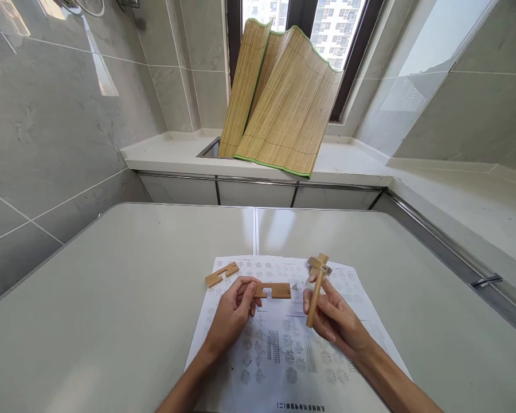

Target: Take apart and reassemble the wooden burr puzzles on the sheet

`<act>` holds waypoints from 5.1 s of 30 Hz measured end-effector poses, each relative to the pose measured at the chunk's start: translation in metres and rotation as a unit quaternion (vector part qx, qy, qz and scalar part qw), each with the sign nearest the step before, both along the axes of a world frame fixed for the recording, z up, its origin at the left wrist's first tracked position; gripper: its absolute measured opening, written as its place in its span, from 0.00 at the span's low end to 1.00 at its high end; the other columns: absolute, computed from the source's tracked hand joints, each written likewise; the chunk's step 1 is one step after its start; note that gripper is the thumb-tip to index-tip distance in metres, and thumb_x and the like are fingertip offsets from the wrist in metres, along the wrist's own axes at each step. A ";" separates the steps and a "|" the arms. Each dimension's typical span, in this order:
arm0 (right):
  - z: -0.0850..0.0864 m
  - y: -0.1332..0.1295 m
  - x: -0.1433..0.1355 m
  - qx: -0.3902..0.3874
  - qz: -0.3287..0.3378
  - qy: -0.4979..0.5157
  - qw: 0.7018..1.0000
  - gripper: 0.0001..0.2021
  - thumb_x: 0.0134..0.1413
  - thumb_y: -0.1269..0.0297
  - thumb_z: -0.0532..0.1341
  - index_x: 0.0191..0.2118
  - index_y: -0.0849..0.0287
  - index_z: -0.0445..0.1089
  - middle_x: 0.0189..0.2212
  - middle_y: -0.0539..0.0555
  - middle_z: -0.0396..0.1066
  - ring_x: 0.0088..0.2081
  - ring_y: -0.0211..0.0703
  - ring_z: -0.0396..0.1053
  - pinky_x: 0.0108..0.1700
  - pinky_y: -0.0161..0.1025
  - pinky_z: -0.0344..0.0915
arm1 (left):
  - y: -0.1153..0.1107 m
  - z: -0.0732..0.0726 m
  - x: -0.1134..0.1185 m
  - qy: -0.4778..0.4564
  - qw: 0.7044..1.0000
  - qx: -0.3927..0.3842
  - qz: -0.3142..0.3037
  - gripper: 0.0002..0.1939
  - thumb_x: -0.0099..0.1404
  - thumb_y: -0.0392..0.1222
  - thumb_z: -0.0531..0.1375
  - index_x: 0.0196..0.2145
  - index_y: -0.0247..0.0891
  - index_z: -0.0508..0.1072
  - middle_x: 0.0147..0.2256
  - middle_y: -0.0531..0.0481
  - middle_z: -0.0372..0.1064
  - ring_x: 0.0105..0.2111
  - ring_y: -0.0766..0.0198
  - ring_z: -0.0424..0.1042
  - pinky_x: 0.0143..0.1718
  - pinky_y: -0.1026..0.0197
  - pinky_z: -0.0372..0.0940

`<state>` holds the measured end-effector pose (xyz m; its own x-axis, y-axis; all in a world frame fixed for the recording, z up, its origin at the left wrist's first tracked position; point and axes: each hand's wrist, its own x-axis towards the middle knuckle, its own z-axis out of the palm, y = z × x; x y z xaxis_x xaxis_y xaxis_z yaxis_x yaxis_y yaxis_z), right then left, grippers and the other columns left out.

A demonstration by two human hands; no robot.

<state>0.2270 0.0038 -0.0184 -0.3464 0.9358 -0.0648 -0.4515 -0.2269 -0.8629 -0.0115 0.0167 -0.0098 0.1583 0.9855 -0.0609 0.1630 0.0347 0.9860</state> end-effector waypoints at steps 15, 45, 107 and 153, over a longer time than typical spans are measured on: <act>-0.013 -0.002 -0.014 0.170 -0.120 -0.497 0.843 0.17 0.62 0.59 0.59 0.54 0.55 0.70 0.32 0.51 0.74 0.28 0.45 0.70 0.32 0.41 0.68 | -0.008 -0.009 0.005 0.365 0.903 0.225 -0.012 0.10 0.76 0.44 0.53 0.39 0.40 0.72 0.32 0.48 0.75 0.33 0.55 0.72 0.37 0.54 0.65; -0.030 -0.007 -0.027 0.326 -0.113 -0.522 0.780 0.16 0.69 0.62 0.58 0.60 0.51 0.70 0.48 0.60 0.71 0.47 0.55 0.73 0.50 0.52 0.74 | -0.012 -0.010 0.008 0.305 0.885 0.319 -0.149 0.32 0.59 0.37 0.67 0.60 0.44 0.64 0.60 0.38 0.68 0.60 0.44 0.68 0.60 0.41 0.67; -0.013 0.016 0.000 -0.016 -0.245 -0.181 0.952 0.38 0.56 0.41 0.68 0.66 0.45 0.54 0.34 0.49 0.77 0.20 0.37 0.67 0.18 0.31 0.62 | 0.007 0.001 0.008 0.259 0.879 0.374 -0.142 0.08 0.72 0.33 0.59 0.45 0.42 0.74 0.46 0.45 0.78 0.52 0.52 0.73 0.53 0.47 0.71; -0.010 -0.021 -0.027 0.091 -0.042 -0.236 0.967 0.18 0.70 0.47 0.58 0.57 0.48 0.60 0.50 0.58 0.77 0.50 0.53 0.76 0.52 0.48 0.71 | -0.017 0.005 0.025 0.019 0.995 0.089 -0.036 0.21 0.57 0.52 0.72 0.40 0.41 0.70 0.37 0.51 0.72 0.38 0.58 0.69 0.42 0.57 0.65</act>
<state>0.1996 -0.0171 -0.0286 -0.2410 0.9701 -0.0295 -0.0084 -0.0325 -0.9994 0.0138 0.0001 -0.0044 0.2300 0.9673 0.1073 0.1955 -0.1539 0.9685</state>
